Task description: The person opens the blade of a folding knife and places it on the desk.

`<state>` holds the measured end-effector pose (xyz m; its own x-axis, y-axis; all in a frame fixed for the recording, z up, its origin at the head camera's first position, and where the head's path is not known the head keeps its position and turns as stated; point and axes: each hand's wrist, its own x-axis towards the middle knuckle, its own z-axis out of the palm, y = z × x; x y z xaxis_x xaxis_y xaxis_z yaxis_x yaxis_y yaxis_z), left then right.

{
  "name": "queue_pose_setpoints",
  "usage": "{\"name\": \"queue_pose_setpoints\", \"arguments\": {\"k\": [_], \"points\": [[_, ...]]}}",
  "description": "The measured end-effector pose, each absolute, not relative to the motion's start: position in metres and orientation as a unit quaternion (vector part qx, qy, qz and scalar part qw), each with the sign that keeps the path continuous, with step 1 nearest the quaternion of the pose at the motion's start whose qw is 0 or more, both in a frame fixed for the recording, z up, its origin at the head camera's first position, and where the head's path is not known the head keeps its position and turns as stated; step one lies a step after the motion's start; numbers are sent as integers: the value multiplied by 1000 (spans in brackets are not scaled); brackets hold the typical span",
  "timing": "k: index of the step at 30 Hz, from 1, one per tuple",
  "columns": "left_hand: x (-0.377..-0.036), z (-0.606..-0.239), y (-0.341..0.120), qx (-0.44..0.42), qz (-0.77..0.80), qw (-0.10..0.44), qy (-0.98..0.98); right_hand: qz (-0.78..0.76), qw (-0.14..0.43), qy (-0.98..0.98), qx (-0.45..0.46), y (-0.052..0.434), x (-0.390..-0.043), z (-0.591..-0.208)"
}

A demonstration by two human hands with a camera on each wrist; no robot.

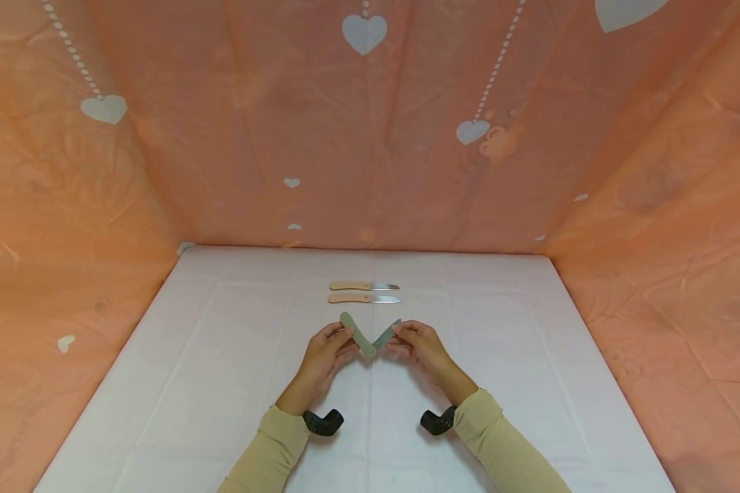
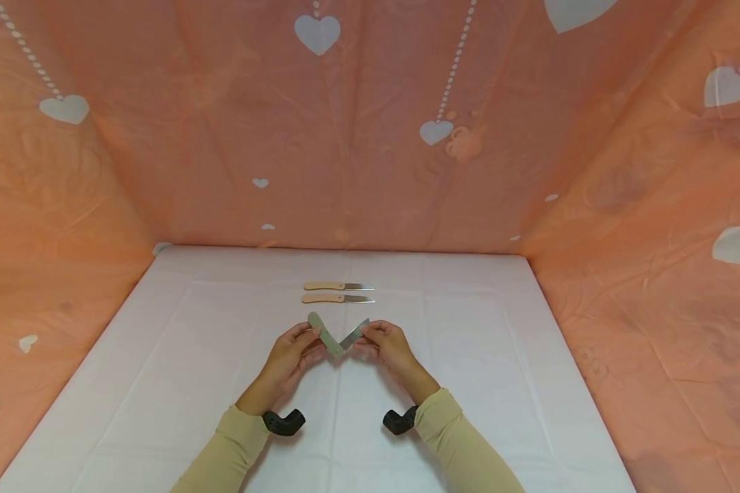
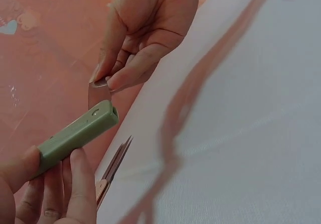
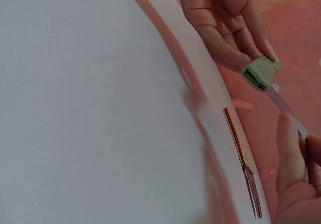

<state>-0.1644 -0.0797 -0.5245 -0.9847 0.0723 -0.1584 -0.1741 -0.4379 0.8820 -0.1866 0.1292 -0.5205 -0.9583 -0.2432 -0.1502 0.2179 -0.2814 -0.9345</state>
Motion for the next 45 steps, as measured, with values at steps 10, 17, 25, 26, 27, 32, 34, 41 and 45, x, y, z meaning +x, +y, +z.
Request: {"name": "queue_pose_setpoints", "arguments": {"k": [10, 17, 25, 26, 27, 32, 34, 41, 45], "points": [[-165, -527, -78, -80, 874, 54, 477, -831, 107, 546, 27, 124, -188, -524], [-164, -525, -76, -92, 894, 37, 437, -845, 86, 526, 29, 120, -187, -525], [-165, -524, -73, -114, 909, 20, 400, -866, 76, 492, 49, 113, -187, -529], [-164, -524, -73, -116, 910, 18, 398, -869, 73, 487, 53, 112, -187, -529], [-165, -524, -73, -119, 911, 17, 394, -871, 70, 482, 59, 111, -186, -529], [-165, -524, -71, -126, 916, 10, 380, -882, 64, 460, 78, 107, -185, -529], [-165, -524, -70, -127, 916, 8, 379, -886, 61, 452, 82, 106, -184, -529], [-166, -524, -67, -141, 916, -2, 375, -902, 51, 419, 96, 102, -181, -528], [-165, -523, -65, -139, 922, -9, 360, -909, 49, 403, 97, 101, -179, -528]]}}
